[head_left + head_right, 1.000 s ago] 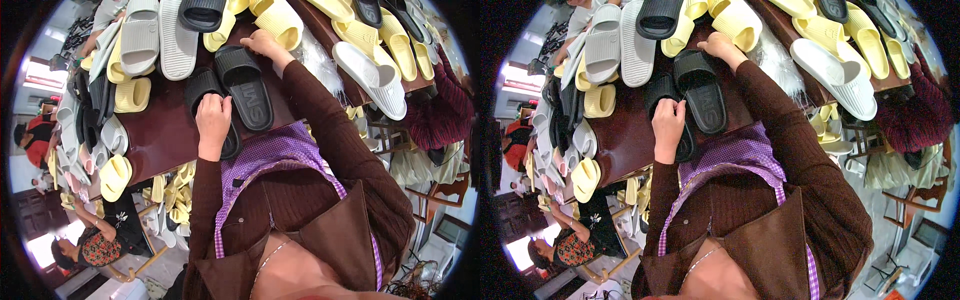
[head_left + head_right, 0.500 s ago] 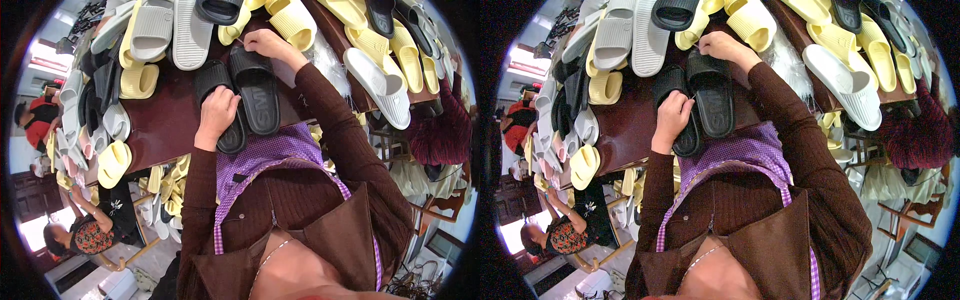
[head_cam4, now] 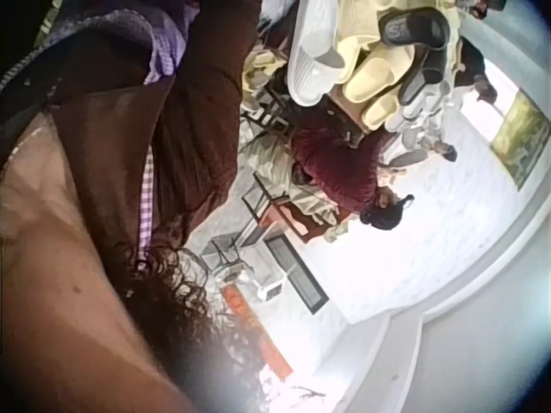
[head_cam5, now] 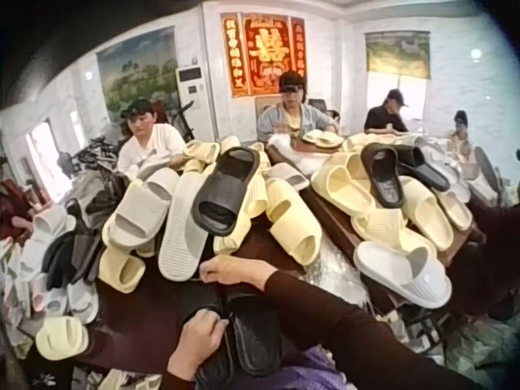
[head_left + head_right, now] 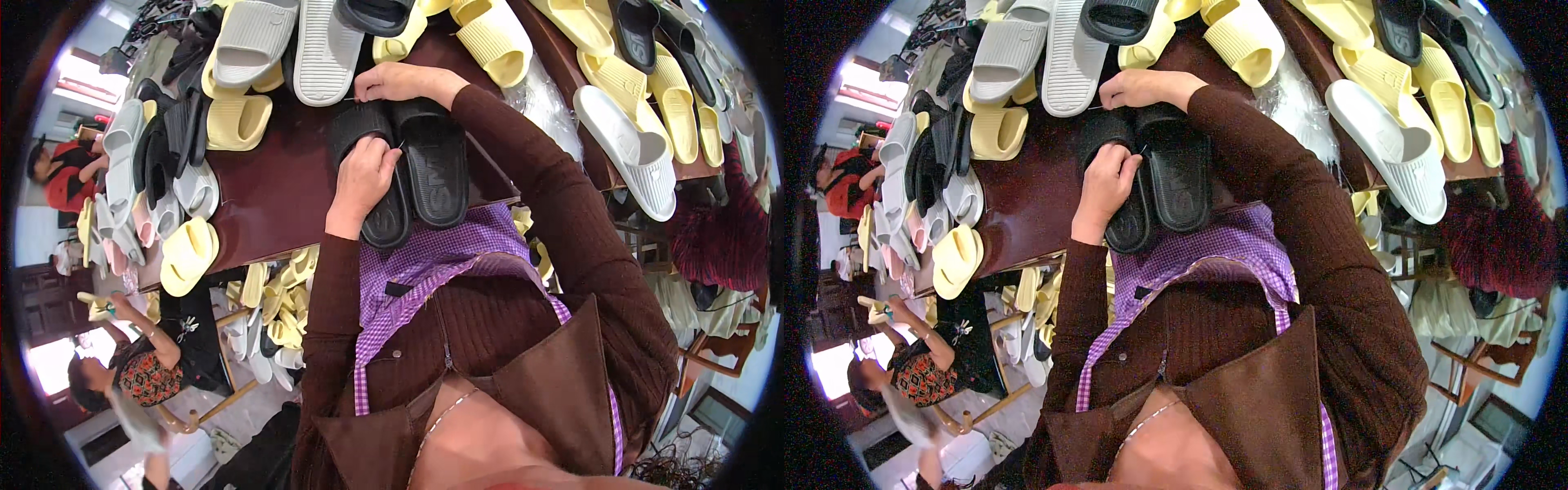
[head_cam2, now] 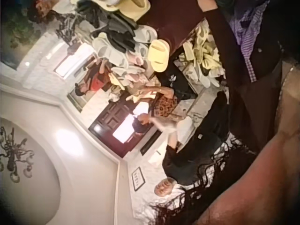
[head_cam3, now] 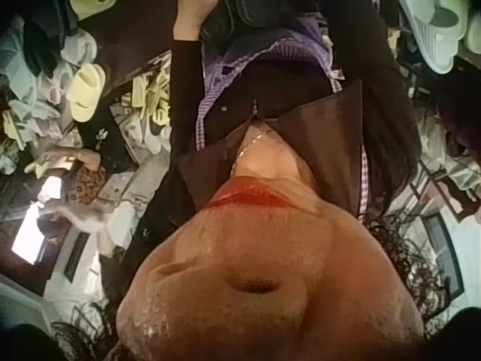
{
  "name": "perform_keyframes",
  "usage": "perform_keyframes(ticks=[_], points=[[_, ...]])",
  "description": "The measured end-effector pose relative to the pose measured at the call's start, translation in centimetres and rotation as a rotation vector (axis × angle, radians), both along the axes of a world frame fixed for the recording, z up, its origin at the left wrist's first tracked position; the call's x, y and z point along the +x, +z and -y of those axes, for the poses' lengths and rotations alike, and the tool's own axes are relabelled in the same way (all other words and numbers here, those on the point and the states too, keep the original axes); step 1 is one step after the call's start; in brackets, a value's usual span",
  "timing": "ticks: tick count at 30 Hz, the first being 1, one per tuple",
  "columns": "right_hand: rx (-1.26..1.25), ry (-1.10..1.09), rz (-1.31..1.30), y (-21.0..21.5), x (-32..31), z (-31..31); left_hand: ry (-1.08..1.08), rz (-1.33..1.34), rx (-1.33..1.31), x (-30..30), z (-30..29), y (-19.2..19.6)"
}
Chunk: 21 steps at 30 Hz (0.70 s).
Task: The person pairs slippers together, fastens each pair using plastic ties by hand, and places them onto the table.
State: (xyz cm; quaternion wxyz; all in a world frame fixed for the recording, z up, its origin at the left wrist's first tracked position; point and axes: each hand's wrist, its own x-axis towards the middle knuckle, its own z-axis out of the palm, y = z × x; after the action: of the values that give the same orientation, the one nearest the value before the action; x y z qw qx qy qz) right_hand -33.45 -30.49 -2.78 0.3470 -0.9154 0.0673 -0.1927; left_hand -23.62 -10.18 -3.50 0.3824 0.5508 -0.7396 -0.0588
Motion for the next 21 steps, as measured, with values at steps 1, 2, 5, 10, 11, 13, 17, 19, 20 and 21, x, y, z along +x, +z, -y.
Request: perform_keyframes(ticks=[1,2,5,10,11,13,17,19,20,21], points=[[0.000,0.003,-0.003,0.2,0.0,-0.2,0.000,-0.006,-0.001,0.1,-0.1,-0.1],[-0.033,-0.033,-0.076,0.5,-0.1,-0.2,0.000,-0.011,-0.003,0.1,-0.1,-0.2],[-0.100,-0.106,-0.224,1.2,-0.5,-0.6,-0.004,-0.029,-0.006,0.4,-0.1,-0.4],[-0.268,-0.153,-0.226,0.8,-1.6,0.2,-0.011,-0.043,0.007,0.4,0.1,-0.2],[-0.255,-0.164,-0.142,0.7,-1.6,0.1,-0.014,-0.041,0.006,0.3,0.1,-0.2],[-0.244,-0.176,-0.054,0.6,-1.2,0.0,-0.009,-0.039,0.047,0.3,0.2,-0.2],[-0.036,-0.003,0.114,0.5,-0.1,-0.5,-0.010,-0.025,0.073,0.3,0.3,-0.4],[-0.071,-0.030,-0.031,0.7,0.0,-0.5,-0.011,-0.018,0.075,0.4,0.4,-0.7],[-0.088,-0.044,-0.105,0.8,0.0,-0.5,-0.010,-0.011,0.072,0.3,0.4,-0.8],[-0.089,-0.039,-0.105,1.2,0.1,-0.7,-0.004,-0.007,0.069,0.2,0.4,-0.9]])
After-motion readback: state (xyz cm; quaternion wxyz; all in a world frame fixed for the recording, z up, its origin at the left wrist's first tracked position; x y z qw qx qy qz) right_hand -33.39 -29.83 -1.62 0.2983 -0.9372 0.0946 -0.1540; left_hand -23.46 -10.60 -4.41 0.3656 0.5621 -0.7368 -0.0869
